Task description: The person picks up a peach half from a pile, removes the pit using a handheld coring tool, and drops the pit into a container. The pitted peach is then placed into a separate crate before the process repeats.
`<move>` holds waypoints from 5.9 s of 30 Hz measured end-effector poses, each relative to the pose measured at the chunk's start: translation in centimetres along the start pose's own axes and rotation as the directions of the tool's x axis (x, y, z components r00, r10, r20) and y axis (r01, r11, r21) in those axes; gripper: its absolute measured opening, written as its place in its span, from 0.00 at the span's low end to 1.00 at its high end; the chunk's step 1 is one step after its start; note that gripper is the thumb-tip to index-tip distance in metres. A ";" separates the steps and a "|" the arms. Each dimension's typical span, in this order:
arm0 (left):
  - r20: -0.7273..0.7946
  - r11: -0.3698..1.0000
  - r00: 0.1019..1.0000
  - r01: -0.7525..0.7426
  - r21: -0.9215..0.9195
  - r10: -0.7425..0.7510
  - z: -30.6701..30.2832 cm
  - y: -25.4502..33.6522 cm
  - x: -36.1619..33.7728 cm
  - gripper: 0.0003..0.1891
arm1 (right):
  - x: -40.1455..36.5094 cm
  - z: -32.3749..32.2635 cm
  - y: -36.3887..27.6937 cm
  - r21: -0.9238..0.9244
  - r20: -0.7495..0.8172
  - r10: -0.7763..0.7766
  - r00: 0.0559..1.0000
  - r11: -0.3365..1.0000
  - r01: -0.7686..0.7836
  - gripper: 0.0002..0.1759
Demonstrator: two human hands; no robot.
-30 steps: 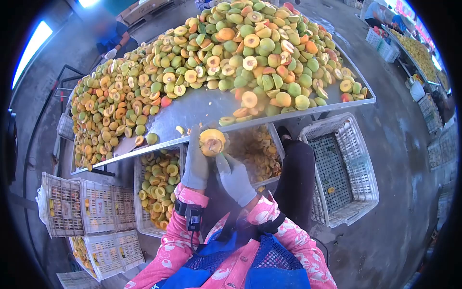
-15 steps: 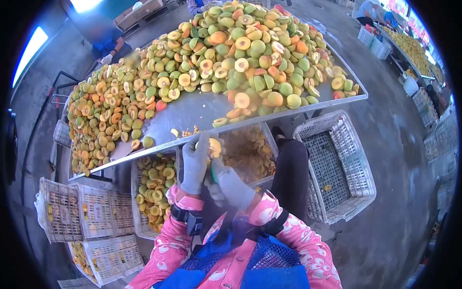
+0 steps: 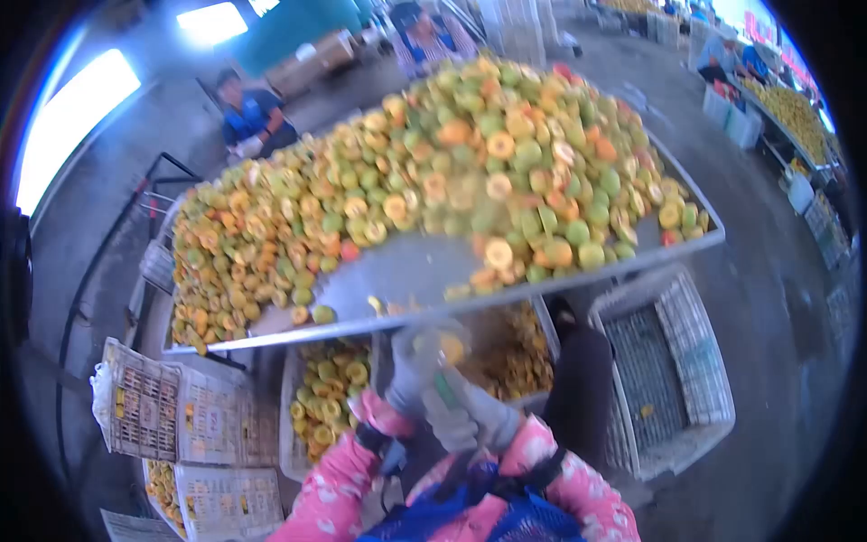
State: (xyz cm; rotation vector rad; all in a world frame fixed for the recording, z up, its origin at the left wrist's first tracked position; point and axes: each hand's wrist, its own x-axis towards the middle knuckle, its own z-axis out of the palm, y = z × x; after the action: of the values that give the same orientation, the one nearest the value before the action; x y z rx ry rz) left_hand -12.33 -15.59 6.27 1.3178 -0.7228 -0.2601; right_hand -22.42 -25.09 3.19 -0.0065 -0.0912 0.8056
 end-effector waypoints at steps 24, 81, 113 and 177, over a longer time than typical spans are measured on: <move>-0.261 0.000 0.957 0.263 0.965 -0.129 -6.5 -13.3 7.9 0.31 | 0.9 -10.6 -7.9 -0.798 -0.129 -0.938 0.323 -0.094 -0.595 0.18; -0.267 0.890 0.849 0.432 -0.147 -0.456 0.4 3.0 -1.5 0.16 | 2.4 -1.3 2.1 -0.954 -0.215 -0.799 0.562 0.295 0.055 0.28; 0.003 0.840 0.943 0.299 -0.453 -0.333 -1.1 -6.3 -1.0 0.21 | 0.1 -3.8 -0.8 -0.297 -0.192 -0.116 0.974 0.953 0.055 0.31; 0.152 0.291 0.858 -0.004 0.957 -0.490 10.2 -34.0 -4.9 0.11 | -11.9 -1.7 -7.2 -0.779 -0.526 -0.848 0.063 0.511 0.363 0.22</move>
State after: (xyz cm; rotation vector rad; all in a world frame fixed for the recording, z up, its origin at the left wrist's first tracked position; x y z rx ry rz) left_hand -14.80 -29.73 -26.56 2.6277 -1.1135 -0.4219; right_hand -25.31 -38.60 0.82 -0.8504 0.7665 -0.3031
